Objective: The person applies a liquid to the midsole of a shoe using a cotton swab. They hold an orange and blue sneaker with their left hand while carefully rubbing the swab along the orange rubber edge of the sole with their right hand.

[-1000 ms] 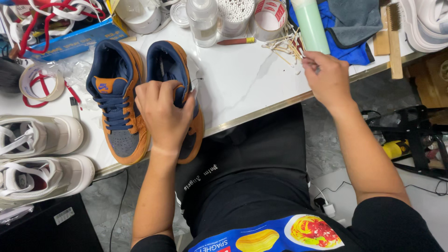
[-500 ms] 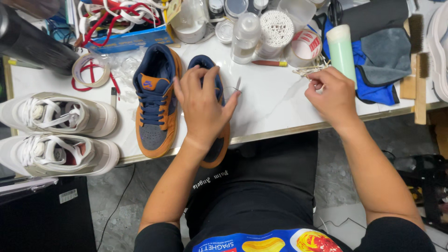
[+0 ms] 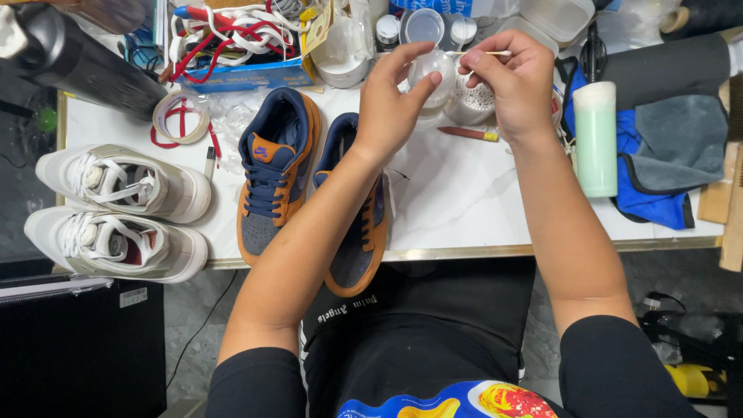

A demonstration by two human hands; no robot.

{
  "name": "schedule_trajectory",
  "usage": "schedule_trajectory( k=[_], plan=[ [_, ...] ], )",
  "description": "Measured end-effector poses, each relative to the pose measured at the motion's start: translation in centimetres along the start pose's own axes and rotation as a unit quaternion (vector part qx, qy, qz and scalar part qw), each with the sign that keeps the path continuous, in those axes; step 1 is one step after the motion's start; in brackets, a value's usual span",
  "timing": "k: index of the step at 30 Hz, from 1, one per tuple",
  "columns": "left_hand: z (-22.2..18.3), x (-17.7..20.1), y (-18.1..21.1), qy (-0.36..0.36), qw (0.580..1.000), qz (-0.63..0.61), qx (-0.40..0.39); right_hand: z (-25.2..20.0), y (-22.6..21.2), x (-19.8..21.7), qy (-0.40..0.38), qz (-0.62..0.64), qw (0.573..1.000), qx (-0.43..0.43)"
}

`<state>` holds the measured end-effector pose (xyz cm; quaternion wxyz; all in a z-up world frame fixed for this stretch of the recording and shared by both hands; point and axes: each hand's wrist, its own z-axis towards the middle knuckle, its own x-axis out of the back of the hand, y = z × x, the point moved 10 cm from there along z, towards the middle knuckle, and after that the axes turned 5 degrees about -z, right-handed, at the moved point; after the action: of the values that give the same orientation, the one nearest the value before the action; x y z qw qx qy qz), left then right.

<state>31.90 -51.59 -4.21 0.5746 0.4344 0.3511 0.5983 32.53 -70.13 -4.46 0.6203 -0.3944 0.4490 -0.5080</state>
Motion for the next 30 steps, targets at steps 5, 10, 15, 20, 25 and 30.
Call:
schedule_trajectory(
  k=[5, 10, 15, 20, 25, 30],
  plan=[
    [0.2, -0.6, -0.5, -0.034, 0.998, -0.044, 0.011, 0.7, 1.3, 0.1, -0.004, -0.034, 0.999, 0.002],
    [0.7, -0.9, -0.9, -0.053, 0.995, -0.080, 0.013, 0.7, 0.8, -0.3, -0.016, -0.067, 0.997, 0.023],
    [0.6, -0.6, -0.6, -0.048, 0.998, -0.042, 0.006, 1.7, 0.3, -0.4, -0.052, -0.113, 0.992, -0.021],
    [0.7, -0.6, -0.3, -0.033, 0.999, -0.018, -0.010, 2.5, -0.1, -0.8, -0.079, -0.122, 0.987, -0.074],
    [0.6, -0.5, 0.0, -0.034, 0.999, -0.007, -0.019, 3.4, -0.8, -1.3, -0.115, -0.171, 0.976, -0.077],
    [0.5, -0.6, 0.5, -0.028, 0.999, 0.016, -0.034, 3.3, -1.0, -1.5, -0.129, -0.192, 0.971, -0.067]
  ],
)
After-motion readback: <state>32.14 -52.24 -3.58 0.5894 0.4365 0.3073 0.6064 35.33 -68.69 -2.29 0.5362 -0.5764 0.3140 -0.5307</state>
